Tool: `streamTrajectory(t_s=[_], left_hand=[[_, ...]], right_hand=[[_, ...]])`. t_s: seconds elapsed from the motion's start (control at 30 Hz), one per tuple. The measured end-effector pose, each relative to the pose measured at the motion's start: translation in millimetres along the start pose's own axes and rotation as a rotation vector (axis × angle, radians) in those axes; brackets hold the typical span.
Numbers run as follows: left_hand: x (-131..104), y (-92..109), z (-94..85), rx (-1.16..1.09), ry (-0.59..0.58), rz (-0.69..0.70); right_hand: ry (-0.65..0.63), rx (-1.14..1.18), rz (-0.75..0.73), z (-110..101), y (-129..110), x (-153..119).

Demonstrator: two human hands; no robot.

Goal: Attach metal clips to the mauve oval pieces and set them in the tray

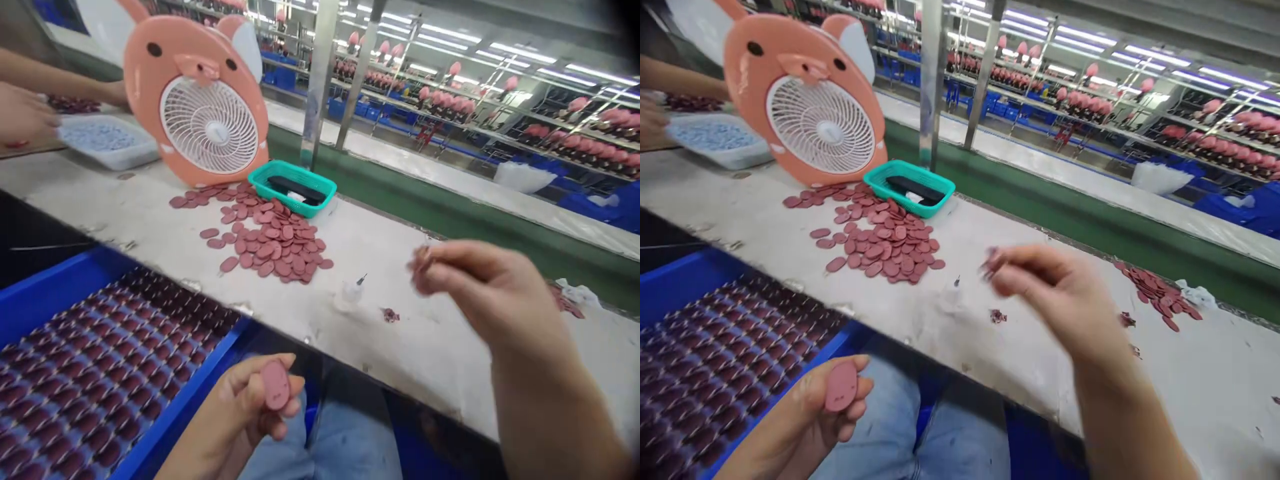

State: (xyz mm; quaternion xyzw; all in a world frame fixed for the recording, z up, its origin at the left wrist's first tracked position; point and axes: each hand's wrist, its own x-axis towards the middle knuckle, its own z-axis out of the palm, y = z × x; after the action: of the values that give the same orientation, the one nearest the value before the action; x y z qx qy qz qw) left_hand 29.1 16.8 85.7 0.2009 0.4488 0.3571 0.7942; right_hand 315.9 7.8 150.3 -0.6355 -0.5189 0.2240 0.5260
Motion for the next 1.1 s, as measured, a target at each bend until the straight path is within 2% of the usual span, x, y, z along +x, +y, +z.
streamTrajectory(t_s=[0.07,0.13,0.2,0.27,0.37,0.7,1.1], left_hand=[[-9.2,-2.2,-5.1,0.009,-0.026,-0.037],[-14.8,-5.0,-15.0,0.014,-0.067,-0.055],[-17.0,-8.1,-25.7,0.014,-0.132,-0.057],[-17.5,-11.2,-34.5,0.011,-0.209,-0.061],[-19.0,-14.0,-42.1,0.001,-0.275,-0.062],[-27.8,-10.7,-37.6,-0.044,-0.204,-0.084],[-17.0,-19.7,-49.4,-0.056,-0.279,-0.112]], right_hand=[[-0.249,0.15,-0.013,44.0,-20.2,-45.3],[-0.377,0.199,-0.024,76.6,-28.4,-76.5],[-0.412,0.191,-0.049,96.1,-28.8,-92.6],[-0.42,0.17,-0.09,105.3,-26.7,-98.4],[-0.441,0.157,-0.147,109.6,-25.4,-100.4],[-0.483,0.129,-0.232,112.8,-26.9,-104.0],[-0.535,0.094,-0.3,111.2,-27.0,-99.4]])
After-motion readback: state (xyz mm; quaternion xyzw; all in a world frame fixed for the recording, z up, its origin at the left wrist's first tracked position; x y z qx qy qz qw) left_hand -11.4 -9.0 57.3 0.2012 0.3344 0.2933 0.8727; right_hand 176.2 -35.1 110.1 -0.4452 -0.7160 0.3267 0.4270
